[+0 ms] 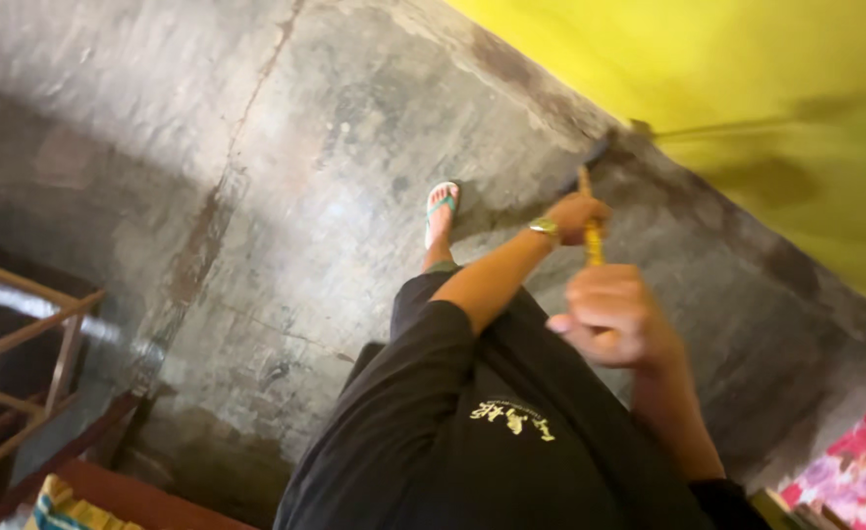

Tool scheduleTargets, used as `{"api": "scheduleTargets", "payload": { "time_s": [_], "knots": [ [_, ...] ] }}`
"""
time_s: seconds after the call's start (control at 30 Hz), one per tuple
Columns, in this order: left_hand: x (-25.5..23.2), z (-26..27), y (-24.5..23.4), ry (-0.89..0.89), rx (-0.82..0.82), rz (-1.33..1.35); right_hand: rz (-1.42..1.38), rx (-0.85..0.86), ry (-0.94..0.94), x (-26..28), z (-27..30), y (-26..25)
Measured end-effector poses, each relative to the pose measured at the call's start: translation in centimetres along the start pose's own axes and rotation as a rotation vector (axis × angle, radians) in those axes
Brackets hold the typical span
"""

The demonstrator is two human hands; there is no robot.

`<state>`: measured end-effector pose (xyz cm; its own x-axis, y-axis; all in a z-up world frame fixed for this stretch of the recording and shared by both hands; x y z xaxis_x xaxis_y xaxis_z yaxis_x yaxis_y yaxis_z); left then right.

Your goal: The person sweeps the concrete floor using a broom, moving it along the space between the bed and the furniture.

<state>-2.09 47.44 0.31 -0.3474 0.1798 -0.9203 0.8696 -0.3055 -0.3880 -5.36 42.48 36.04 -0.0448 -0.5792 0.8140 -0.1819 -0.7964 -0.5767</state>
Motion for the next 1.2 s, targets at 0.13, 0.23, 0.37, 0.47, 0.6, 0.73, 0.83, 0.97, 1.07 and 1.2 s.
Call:
{"api": "scheduleTargets", "payload": {
  "time_s": [0.13, 0.23, 0.37, 0.47, 0.6, 0.73, 0.83, 0.97, 1.07, 1.2],
  "knots": [
    [9.7, 8.2, -5.2, -0.666, 0.099, 0.133, -0.232, 0.016, -0.279, -1.3, -3.4, 1.9],
    [12.6, 16.3, -12.9, -0.411, -0.223, -0.154, -0.333, -0.007, -0.322, -2.6, -5.4, 3.6],
    [13.1, 21.1, -19.2, -0.499, -0.368, -0.333, -0.415, 0.001, -0.220, -5.4, -6.5, 4.8],
    [12.6, 20.2, -20.8, -0.531, -0.518, -0.419, -0.346, 0.004, -0.155, -7.0, -5.9, 3.2],
    [9.7, 14.5, -17.4, -0.245, -0.525, -0.329, -0.409, -0.126, -0.063, -5.4, -3.4, -2.3],
    [3.6, 4.7, -11.7, -0.171, -0.213, -0.098, -0.316, -0.603, 0.255, 1.1, -1.3, -4.9],
    [1.5, -0.2, -8.1, -0.197, -0.044, -0.050, -0.396, -0.463, 0.193, -0.1, -4.0, -5.9],
    [6.8, -1.9, -6.4, -0.106, -0.159, 0.070, -0.026, 0.202, -0.003, -3.8, -10.8, -3.0],
    [13.9, 0.6, -9.5, -0.332, -0.161, 0.069, -0.134, 0.188, -0.203, -4.1, -13.0, -2.0],
    [16.9, 10.1, -19.8, -0.308, -0.454, -0.173, -0.223, 0.202, -0.300, -5.4, -14.5, -1.0]
  ]
}}
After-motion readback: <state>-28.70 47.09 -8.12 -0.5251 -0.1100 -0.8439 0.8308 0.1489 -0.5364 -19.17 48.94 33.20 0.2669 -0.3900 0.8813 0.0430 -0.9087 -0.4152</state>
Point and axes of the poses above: each hand's wrist, its own z-axis away from the middle knuckle, its own y-axis out of the palm, x = y × z, the point moved 3 cm from there along -z, towards the middle knuckle, and after that the axes turned 10 degrees about x, right-handed, at the moved point
